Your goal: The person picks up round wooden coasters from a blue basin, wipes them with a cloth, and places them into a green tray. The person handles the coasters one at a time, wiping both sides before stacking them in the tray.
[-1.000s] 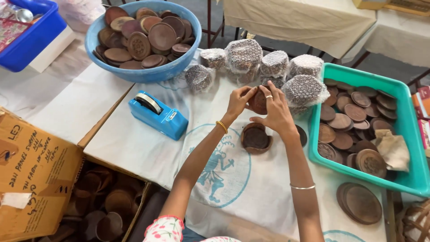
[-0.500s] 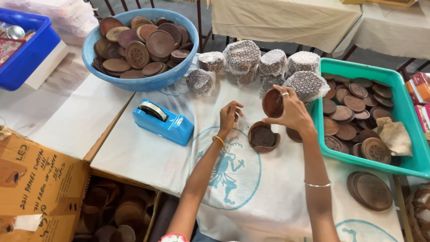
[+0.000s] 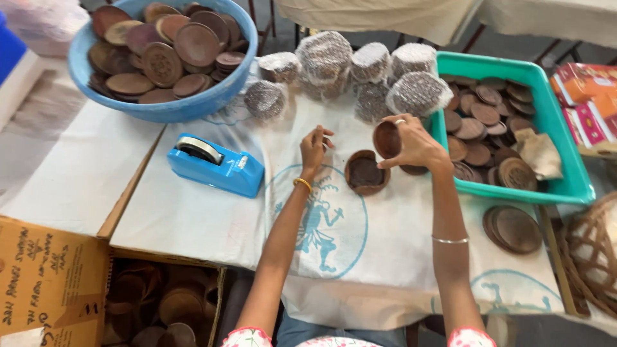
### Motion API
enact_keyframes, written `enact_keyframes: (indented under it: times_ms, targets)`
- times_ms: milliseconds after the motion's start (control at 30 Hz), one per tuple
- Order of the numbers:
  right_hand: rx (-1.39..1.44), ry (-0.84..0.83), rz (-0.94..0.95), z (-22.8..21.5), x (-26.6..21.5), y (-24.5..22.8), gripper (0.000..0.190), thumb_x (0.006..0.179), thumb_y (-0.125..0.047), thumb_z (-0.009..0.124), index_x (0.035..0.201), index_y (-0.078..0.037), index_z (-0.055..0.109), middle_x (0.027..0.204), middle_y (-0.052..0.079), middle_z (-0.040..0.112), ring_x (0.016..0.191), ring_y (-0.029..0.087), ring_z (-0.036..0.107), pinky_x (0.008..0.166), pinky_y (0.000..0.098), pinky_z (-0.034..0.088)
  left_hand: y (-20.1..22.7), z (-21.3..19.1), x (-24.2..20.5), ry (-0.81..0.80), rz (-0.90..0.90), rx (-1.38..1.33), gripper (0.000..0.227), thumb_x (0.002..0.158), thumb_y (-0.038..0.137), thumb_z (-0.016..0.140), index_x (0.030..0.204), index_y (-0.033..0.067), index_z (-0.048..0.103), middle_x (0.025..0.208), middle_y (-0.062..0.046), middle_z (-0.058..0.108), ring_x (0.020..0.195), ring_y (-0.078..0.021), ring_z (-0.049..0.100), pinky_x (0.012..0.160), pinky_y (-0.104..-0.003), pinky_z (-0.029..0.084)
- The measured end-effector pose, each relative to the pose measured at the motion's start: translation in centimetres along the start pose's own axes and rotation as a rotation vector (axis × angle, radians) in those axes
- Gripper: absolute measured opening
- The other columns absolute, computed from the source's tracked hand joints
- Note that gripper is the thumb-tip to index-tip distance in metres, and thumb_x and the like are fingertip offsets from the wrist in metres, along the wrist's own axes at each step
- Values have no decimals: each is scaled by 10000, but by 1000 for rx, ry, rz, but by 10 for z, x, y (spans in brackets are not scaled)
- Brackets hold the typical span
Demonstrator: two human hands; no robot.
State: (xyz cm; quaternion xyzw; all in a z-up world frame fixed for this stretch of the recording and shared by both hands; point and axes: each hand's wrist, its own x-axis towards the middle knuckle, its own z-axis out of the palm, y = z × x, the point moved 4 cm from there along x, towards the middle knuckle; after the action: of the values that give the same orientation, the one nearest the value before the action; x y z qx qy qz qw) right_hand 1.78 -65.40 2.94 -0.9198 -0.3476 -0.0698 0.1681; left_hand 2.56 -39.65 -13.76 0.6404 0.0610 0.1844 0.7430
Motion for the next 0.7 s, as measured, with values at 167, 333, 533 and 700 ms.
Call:
enact_keyframes:
  times_ms: [167, 333, 533, 700]
  targets:
    - [-24, -269, 39, 23, 0, -28, 1114, 482, -485, 970, 1372, 10, 519, 1323, 225, 529, 1327, 390, 444, 1136, 430, 397, 8, 0, -6, -18, 17, 4, 475, 1077, 405, 498, 900, 48, 755, 625, 4, 657, 552, -29, 511, 503, -200, 372]
    - [-64, -377, 36, 53, 6, -33, 1174, 466, -524, 975, 1382, 26, 490, 1318, 217, 517, 1298, 379, 445, 1103, 420, 405, 15, 0, -9, -21, 34, 34, 465, 1078, 394, 503, 894, 51, 757, 627, 3, 663, 550, -29, 513, 504, -198, 374]
    - [-99, -419, 119, 59, 2, -36, 1221, 469, -595, 953, 1388, 54, 477, 1267, 210, 539, 1287, 360, 463, 1098, 381, 438, 16, 1, -9, -25, 4, 57, 460, 1075, 389, 506, 890, 53, 759, 620, 3, 656, 510, -30, 442, 475, -203, 344]
    - [-79, -415, 158, 71, 3, -26, 1203, 471, -589, 970, 1375, 50, 500, 1323, 232, 536, 1276, 369, 542, 1086, 383, 466, 17, 1, -10, -37, 2, 80, 452, 1075, 384, 507, 887, 59, 757, 617, 5, 658, 505, -28, 450, 469, -200, 349]
